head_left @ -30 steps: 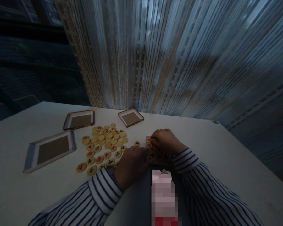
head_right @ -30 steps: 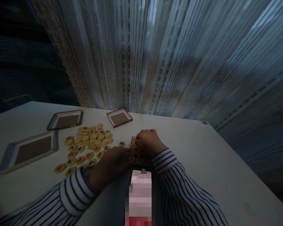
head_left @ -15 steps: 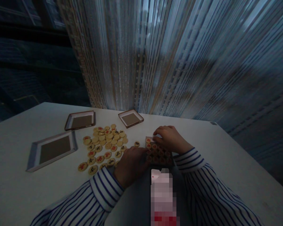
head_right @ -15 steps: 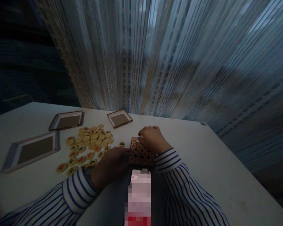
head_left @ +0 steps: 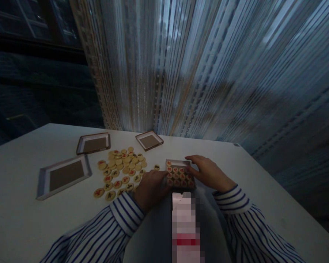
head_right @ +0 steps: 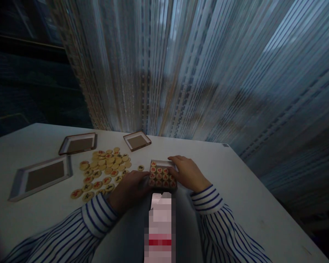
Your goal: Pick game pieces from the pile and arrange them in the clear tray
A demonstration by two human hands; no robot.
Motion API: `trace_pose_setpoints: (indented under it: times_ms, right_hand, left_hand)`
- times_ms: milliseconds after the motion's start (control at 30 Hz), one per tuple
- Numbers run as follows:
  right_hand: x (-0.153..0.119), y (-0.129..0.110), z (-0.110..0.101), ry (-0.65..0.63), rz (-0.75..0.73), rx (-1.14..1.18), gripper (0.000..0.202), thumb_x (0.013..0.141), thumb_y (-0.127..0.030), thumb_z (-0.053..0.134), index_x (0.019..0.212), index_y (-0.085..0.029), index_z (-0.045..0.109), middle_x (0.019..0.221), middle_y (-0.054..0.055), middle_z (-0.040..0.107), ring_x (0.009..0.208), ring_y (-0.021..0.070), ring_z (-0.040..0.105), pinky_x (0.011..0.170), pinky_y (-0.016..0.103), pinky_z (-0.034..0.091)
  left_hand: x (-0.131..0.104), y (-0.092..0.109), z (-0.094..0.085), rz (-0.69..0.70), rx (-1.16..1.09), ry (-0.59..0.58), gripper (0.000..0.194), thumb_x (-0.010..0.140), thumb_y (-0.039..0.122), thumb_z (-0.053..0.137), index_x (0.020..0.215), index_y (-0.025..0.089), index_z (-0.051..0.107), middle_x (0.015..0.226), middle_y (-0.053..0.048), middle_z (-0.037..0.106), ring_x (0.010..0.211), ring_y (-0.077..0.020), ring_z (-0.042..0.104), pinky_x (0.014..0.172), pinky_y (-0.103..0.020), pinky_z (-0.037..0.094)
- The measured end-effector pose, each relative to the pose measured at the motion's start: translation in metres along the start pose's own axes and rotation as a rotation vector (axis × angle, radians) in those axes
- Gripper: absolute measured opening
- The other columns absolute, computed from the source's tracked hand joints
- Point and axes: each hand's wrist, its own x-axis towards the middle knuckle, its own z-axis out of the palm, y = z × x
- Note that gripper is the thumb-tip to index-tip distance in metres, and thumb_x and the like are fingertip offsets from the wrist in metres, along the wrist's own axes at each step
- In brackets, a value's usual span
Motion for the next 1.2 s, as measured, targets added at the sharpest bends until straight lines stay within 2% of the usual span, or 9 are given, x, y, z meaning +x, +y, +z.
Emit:
trace_pose_setpoints:
  times_ms: [200, 367, 467, 733, 1000, 1100, 1200]
  right_hand:
    - [-0.038, 0.013, 0.036, 0.075, 0.179, 0.330, 0.048, 0.083, -0.038, 0.047, 0.124, -0.016, 0.045, 0.116, 0.013, 0.057, 0.099, 0.0207, 0.057, 0.084, 0.038, 0.047]
    - [-0.048, 0.017, 0.045, 0.038, 0.266, 0.485, 0.049, 0.079, -0.037, 0.052, 0.124, -0.019, 0.045, 0.104, 0.010, 0.061, 0.084, 0.0182, 0.060, 0.074, 0.035, 0.050]
    - [-0.049, 0.020, 0.047, -0.005, 0.245, 0.504, 0.048, 0.079, -0.036, 0.052, 0.123, -0.019, 0.046, 0.104, 0.010, 0.061, 0.074, 0.0158, 0.060, 0.069, 0.034, 0.051]
    - [-0.048, 0.024, 0.055, 0.031, 0.099, 0.559, 0.045, 0.077, -0.025, 0.053, 0.121, -0.018, 0.045, 0.116, 0.011, 0.057, 0.099, 0.0181, 0.057, 0.085, 0.036, 0.047]
    - [-0.049, 0.026, 0.058, 0.077, 0.059, 0.520, 0.044, 0.077, -0.025, 0.052, 0.120, -0.021, 0.046, 0.118, 0.010, 0.056, 0.101, 0.0188, 0.056, 0.084, 0.037, 0.047]
    - [-0.049, 0.027, 0.053, 0.107, 0.104, 0.465, 0.040, 0.076, -0.027, 0.053, 0.115, -0.020, 0.049, 0.112, 0.010, 0.059, 0.093, 0.0185, 0.059, 0.077, 0.035, 0.049]
    - [-0.048, 0.028, 0.048, 0.198, 0.172, 0.440, 0.026, 0.079, -0.029, 0.049, 0.101, -0.018, 0.056, 0.093, 0.008, 0.064, 0.082, 0.0174, 0.060, 0.071, 0.032, 0.049]
  left_hand:
    - [-0.001, -0.002, 0.004, 0.011, 0.044, -0.037, 0.041, 0.075, 0.030, 0.061, 0.113, 0.017, 0.055, 0.101, -0.012, 0.066, 0.093, -0.0262, 0.059, 0.079, -0.041, 0.044]
    - [-0.002, -0.002, 0.005, -0.001, 0.061, -0.022, 0.039, 0.077, 0.032, 0.059, 0.113, 0.018, 0.055, 0.099, -0.011, 0.066, 0.092, -0.0246, 0.059, 0.079, -0.039, 0.044]
    - [-0.001, 0.000, 0.003, -0.006, 0.044, -0.027, 0.037, 0.079, 0.032, 0.058, 0.112, 0.018, 0.056, 0.098, -0.011, 0.067, 0.091, -0.0244, 0.060, 0.079, -0.039, 0.044]
    - [-0.001, 0.003, 0.000, -0.018, 0.045, -0.036, 0.036, 0.078, 0.029, 0.059, 0.112, 0.018, 0.057, 0.100, -0.010, 0.067, 0.092, -0.0244, 0.060, 0.080, -0.039, 0.044]
    - [-0.002, 0.003, 0.000, -0.016, 0.053, -0.016, 0.035, 0.077, 0.030, 0.059, 0.111, 0.019, 0.057, 0.099, -0.008, 0.067, 0.092, -0.0235, 0.061, 0.080, -0.038, 0.044]
    - [-0.002, 0.002, -0.001, -0.006, 0.067, 0.024, 0.035, 0.076, 0.030, 0.060, 0.109, 0.020, 0.058, 0.097, -0.008, 0.068, 0.090, -0.0233, 0.061, 0.079, -0.037, 0.045]
    - [0.000, 0.001, -0.005, -0.011, 0.041, 0.107, 0.024, 0.077, 0.028, 0.059, 0.098, 0.018, 0.062, 0.090, -0.007, 0.068, 0.085, -0.0214, 0.061, 0.076, -0.035, 0.045]
